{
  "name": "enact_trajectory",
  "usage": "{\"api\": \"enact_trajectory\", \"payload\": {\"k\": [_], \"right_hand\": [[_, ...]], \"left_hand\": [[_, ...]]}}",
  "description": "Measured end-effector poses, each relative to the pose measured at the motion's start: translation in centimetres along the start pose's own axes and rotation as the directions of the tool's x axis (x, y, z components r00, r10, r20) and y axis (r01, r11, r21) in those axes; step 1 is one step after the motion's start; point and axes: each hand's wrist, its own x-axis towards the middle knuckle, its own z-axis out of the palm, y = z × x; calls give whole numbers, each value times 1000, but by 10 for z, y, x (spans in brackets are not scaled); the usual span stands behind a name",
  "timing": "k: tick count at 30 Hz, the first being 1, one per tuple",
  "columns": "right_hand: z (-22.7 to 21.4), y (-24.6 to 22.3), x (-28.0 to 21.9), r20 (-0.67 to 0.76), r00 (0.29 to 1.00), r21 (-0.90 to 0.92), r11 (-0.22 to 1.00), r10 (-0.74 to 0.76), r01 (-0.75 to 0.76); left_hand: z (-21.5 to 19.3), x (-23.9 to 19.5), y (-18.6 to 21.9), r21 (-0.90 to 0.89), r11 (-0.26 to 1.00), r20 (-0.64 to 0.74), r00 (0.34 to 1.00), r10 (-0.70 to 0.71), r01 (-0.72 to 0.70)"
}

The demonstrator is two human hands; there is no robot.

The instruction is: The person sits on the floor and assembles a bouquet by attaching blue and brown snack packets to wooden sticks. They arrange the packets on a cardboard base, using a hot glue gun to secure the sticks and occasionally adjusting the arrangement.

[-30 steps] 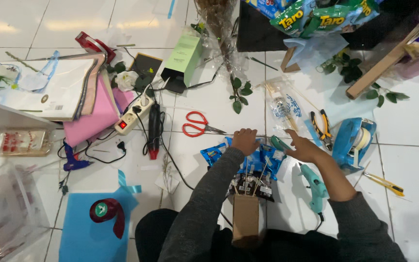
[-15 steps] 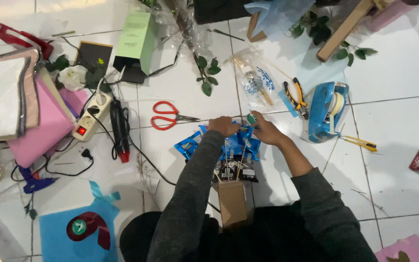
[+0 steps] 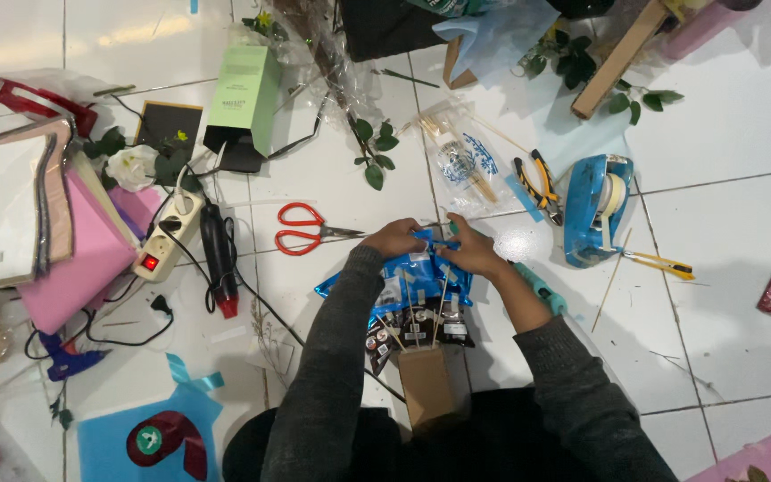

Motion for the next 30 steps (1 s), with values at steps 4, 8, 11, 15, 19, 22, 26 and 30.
{"api": "enact_trajectory", "payload": {"k": [4,8,11,15,19,22,26,30], "right_hand": [[3,-4,-3,-37,999,45,999,15,-13],[-1,-15,-15,-88,996,142,990,17,-5],[2,-20,-22,-124,992,188,982,17,7],[5,-20,-23,-165,986,251,967,-11,52],[5,-22,-26,-173,985,269,961,-17,63],[0,-26,-29,-179,984,274,960,-13,62],[-5,-21,-25,-91,995,224,973,-32,52],[-4,-14,-14,-14,1000,104,995,-4,5]], "left_hand": [[1,8,-9,-32,999,8,1000,11,-11],[1,-2,0,-93,995,16,999,35,-33],[3,-7,3,-150,988,14,999,46,-44],[4,15,-18,-138,986,30,994,103,-98],[2,11,-8,-18,993,71,991,116,-115],[2,17,-13,2,995,86,991,103,-103],[7,28,-28,-59,987,45,987,155,-152],[11,28,-28,-136,957,19,965,260,-255]]}}
